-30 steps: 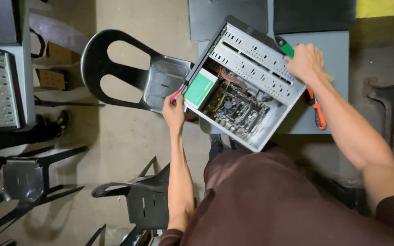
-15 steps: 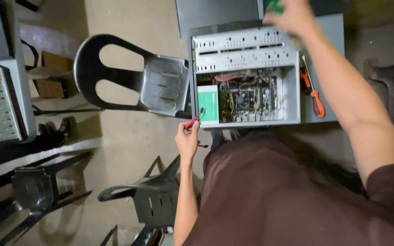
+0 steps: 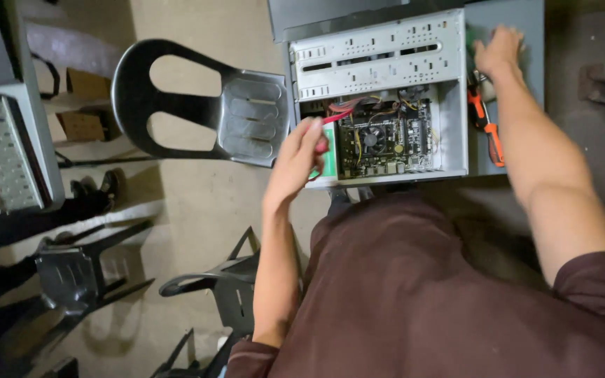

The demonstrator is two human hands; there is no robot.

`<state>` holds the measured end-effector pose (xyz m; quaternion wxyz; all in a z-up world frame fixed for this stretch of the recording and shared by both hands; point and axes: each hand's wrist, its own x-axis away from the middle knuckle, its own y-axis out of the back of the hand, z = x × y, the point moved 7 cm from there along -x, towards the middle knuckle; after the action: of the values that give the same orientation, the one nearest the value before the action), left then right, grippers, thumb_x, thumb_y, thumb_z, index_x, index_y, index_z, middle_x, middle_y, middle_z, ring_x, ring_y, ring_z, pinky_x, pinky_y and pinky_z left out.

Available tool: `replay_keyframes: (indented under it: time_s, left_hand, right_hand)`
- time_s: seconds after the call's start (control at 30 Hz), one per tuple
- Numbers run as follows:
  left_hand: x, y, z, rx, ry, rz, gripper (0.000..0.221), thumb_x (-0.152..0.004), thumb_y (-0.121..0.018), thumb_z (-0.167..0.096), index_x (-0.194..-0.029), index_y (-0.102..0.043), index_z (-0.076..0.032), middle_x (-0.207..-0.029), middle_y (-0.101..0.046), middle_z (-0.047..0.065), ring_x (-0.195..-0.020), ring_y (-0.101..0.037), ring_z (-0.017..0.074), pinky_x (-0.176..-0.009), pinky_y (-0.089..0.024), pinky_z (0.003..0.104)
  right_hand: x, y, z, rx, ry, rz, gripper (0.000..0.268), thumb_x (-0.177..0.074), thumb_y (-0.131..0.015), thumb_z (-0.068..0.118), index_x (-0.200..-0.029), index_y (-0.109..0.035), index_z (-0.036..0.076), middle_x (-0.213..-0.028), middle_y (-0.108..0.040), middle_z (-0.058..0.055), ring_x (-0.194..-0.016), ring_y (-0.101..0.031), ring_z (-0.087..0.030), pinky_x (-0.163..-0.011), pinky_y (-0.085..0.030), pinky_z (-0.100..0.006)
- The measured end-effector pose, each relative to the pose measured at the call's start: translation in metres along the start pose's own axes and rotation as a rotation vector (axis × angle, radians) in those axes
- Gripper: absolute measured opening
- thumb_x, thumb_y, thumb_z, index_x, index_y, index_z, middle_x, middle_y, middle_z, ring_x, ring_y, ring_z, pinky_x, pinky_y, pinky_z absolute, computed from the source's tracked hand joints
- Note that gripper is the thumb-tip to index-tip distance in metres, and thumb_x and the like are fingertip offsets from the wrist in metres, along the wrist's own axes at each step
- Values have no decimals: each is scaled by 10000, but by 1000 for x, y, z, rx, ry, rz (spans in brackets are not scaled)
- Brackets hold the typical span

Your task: Cleaning internal computer components with a brush and connecting power/data cables inside a PC case.

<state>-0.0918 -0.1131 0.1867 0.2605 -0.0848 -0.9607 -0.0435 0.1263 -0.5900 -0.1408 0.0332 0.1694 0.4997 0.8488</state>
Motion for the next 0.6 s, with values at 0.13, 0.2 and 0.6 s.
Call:
replay_keyframes:
  time_s: [0.13, 0.2, 0.6]
  left_hand:
    - [-50, -54, -7, 100, -183, 197, 503, -1129, -372, -542, -864, -513, -138, -731, -584, -8, -493, -542, 97, -464, -451, 208]
    - [-69, -71, 3, 96, -176, 200, 554, -1139, -340, -554, -872, -579, -131, -654, -581, -33, -452, -549, 70, -428, -434, 170]
    - [-98, -105, 39, -323, -392, -62, 400, -1132, -566, -499, -1225, -656, -121, -1063, -743, 236, -979, -765, 499, -865, -592, 599]
  right_hand:
    - [110, 86, 81, -456, 377, -420, 133, -1188, -747, 147, -1196, -720, 17, -1012, -697, -167, -862, -658, -315, -726, -502, -445]
    - [176, 125, 155, -799, 349, -337, 136, -1242, -653, 123, -1160, -707, 29, -881, -769, -124, -684, -731, -175, -524, -553, -308]
    - [263, 98, 221, -1230, 127, -156, 157, -1086, -815, 177, -1036, -818, 28, -904, -819, -140, -777, -804, -145, -725, -656, -226]
